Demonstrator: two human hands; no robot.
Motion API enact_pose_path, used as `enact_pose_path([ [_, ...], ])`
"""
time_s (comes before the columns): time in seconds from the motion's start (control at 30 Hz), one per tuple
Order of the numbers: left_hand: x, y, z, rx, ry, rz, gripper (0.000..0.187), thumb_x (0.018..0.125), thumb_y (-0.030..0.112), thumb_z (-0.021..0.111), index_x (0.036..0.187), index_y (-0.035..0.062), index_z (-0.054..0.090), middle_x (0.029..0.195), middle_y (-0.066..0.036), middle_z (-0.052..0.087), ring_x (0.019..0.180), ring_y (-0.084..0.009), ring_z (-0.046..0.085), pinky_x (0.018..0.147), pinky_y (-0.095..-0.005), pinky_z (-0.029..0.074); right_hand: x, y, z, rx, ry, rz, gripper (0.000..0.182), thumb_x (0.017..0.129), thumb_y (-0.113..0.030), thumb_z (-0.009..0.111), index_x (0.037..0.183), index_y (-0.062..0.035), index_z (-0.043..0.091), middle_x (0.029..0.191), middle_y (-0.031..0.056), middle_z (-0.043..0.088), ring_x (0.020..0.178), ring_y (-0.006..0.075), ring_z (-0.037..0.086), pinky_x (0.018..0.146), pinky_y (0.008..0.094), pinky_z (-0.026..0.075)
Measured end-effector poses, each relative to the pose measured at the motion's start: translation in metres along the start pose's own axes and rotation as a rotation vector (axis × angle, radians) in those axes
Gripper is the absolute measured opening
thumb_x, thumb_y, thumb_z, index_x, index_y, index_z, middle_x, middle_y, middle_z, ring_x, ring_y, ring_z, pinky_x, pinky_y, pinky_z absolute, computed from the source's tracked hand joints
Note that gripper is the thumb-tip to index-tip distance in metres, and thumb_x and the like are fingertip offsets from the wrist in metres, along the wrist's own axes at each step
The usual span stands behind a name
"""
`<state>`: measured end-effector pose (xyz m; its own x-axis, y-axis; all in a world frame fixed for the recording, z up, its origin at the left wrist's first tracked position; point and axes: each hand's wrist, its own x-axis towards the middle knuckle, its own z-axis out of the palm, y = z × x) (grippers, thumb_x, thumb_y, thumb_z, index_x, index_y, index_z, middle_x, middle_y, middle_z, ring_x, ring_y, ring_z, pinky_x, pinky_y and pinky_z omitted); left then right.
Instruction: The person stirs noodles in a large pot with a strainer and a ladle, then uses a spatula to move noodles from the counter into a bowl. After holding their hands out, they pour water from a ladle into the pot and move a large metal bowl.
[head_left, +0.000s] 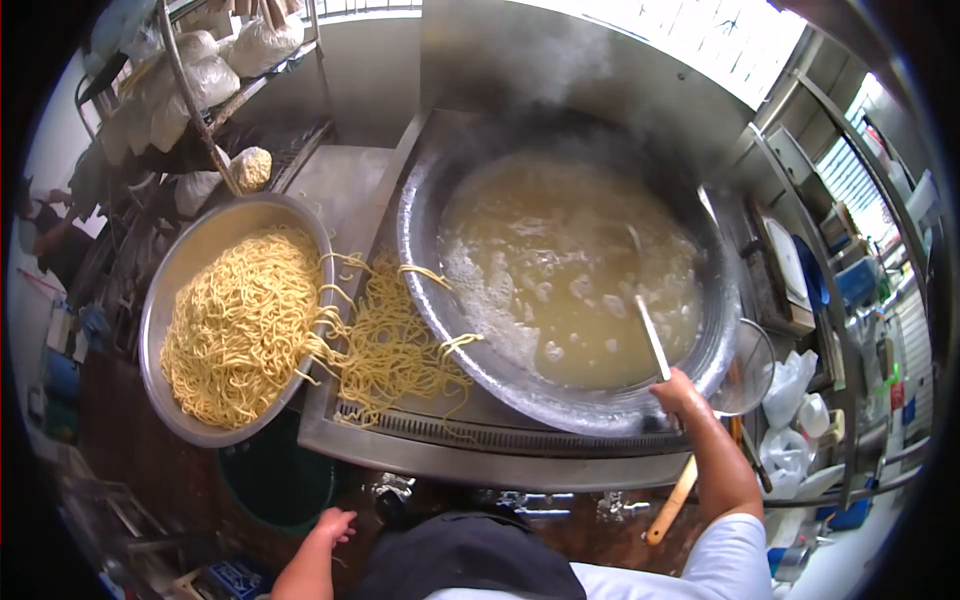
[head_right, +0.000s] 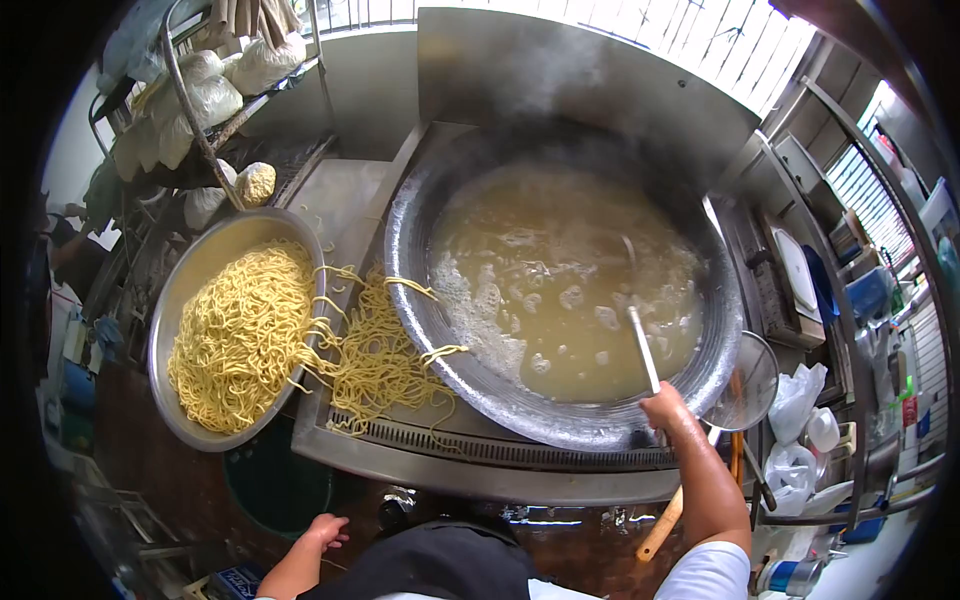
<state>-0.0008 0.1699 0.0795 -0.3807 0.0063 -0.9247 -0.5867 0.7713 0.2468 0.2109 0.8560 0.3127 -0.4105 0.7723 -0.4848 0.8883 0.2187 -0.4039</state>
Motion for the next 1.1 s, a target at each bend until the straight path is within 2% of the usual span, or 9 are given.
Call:
enact_pose_path([
  [0.13, 0.003, -0.003, 0.0, 0.052, 0.019, -0.044, 0.036, 0.094, 0.032, 0.063, 0.111, 0.0006, 0.066, 0.102, -0.011, 0.07, 0.079, -0.0231, 0.071, 0.061, -0.037, 0.054, -0.026, -0.027, 0.018, 0.053, -0.172, 0.036, 0.031, 0.087, -0.02, 0.07, 0.107, -0.001, 0.057, 0.069, 0.0049, 0.057, 0.05, 0.0153, 0.054, 0.042, 0.0352, 0.048],
  [0.27, 0.01, -0.003, -0.016, 0.073, 0.026, -0.022, 0.037, 0.094, 0.032, 0.062, 0.112, 0.0001, 0.066, 0.1, -0.011, 0.071, 0.079, -0.023, 0.071, 0.061, -0.0375, 0.055, -0.057, -0.048, 0.031, 0.234, -0.334, 0.134, 0.024, 0.091, -0.021, 0.069, 0.103, -0.0058, 0.055, 0.065, -0.0001, 0.05, 0.049, 0.0103, 0.049, 0.041, 0.0318, 0.047],
  [0.37, 0.011, -0.001, -0.026, 0.092, 0.052, 0.004, 0.037, 0.094, 0.032, 0.063, 0.112, 0.0005, 0.065, 0.099, -0.011, 0.07, 0.081, -0.0232, 0.071, 0.062, -0.0372, 0.055, -0.084, -0.047, 0.042, 0.574, -0.652, 0.137, 0.018, 0.095, -0.023, 0.068, 0.103, -0.0144, 0.054, 0.063, -0.0071, 0.043, 0.048, 0.006, 0.043, 0.042, 0.0269, 0.042],
  [0.5, 0.017, -0.002, -0.037, 0.171, 0.021, 0.033, 0.038, 0.094, 0.033, 0.063, 0.115, 0.0012, 0.065, 0.101, -0.011, 0.07, 0.083, -0.0237, 0.071, 0.062, -0.0367, 0.055, -0.131, -0.042, 0.06, 0.848, -0.85, 0.159, 0.017, 0.098, -0.026, 0.065, 0.107, -0.0174, 0.055, 0.064, -0.01, 0.037, 0.048, 0.0036, 0.035, 0.044, 0.0224, 0.031],
  [0.57, 0.014, -0.003, -0.042, 0.135, 0.019, 0.037, 0.04, 0.094, 0.035, 0.064, 0.118, 0.0025, 0.064, 0.105, -0.012, 0.07, 0.084, -0.0239, 0.071, 0.063, -0.0371, 0.055, -0.158, -0.042, 0.073, 0.975, -0.89, 0.154, 0.017, 0.099, -0.025, 0.064, 0.111, -0.0168, 0.056, 0.064, -0.01, 0.036, 0.048, 0.0033, 0.034, 0.044, 0.0226, 0.032],
  [0.7, 0.027, -0.022, -0.053, 0.109, 0.003, 0.064, 0.039, 0.094, 0.035, 0.064, 0.116, 0.0033, 0.065, 0.107, -0.011, 0.069, 0.084, -0.0233, 0.071, 0.064, -0.0381, 0.054, -0.207, -0.056, 0.097, 1.138, -0.876, 0.082, 0.022, 0.099, -0.022, 0.063, 0.118, -0.0143, 0.056, 0.063, -0.0071, 0.036, 0.047, 0.0059, 0.036, 0.043, 0.024, 0.033],
  [0.9, 0.035, -0.071, -0.068, -0.007, -0.078, 0.084, 0.038, 0.095, 0.037, 0.062, 0.115, 0.0053, 0.065, 0.104, -0.009, 0.07, 0.082, -0.0214, 0.069, 0.062, -0.0363, 0.053, -0.253, -0.103, 0.095, 0.987, -0.725, -0.04, 0.022, 0.099, -0.02, 0.062, 0.118, -0.0106, 0.056, 0.063, -0.0045, 0.039, 0.046, 0.0085, 0.038, 0.043, 0.0262, 0.034],
  [0.97, 0.044, -0.101, -0.071, -0.035, -0.093, 0.024, 0.038, 0.095, 0.038, 0.061, 0.116, 0.0066, 0.066, 0.104, -0.008, 0.071, 0.082, -0.0213, 0.068, 0.063, -0.0367, 0.052, -0.274, -0.13, 0.092, 0.948, -0.697, -0.065, 0.022, 0.097, -0.019, 0.064, 0.116, -0.0092, 0.057, 0.064, -0.004, 0.043, 0.046, 0.0082, 0.041, 0.043, 0.0251, 0.036],
  [1.1, 0.051, -0.165, -0.076, -0.115, -0.084, -0.12, 0.041, 0.096, 0.041, 0.061, 0.121, 0.0077, 0.063, 0.109, -0.008, 0.071, 0.086, -0.0215, 0.068, 0.068, -0.041, 0.054, -0.297, -0.182, 0.105, 0.74, -0.574, -0.25, 0.025, 0.093, -0.02, 0.071, 0.111, -0.0079, 0.058, 0.067, -0.0028, 0.049, 0.046, 0.0068, 0.046, 0.041, 0.0217, 0.039],
])
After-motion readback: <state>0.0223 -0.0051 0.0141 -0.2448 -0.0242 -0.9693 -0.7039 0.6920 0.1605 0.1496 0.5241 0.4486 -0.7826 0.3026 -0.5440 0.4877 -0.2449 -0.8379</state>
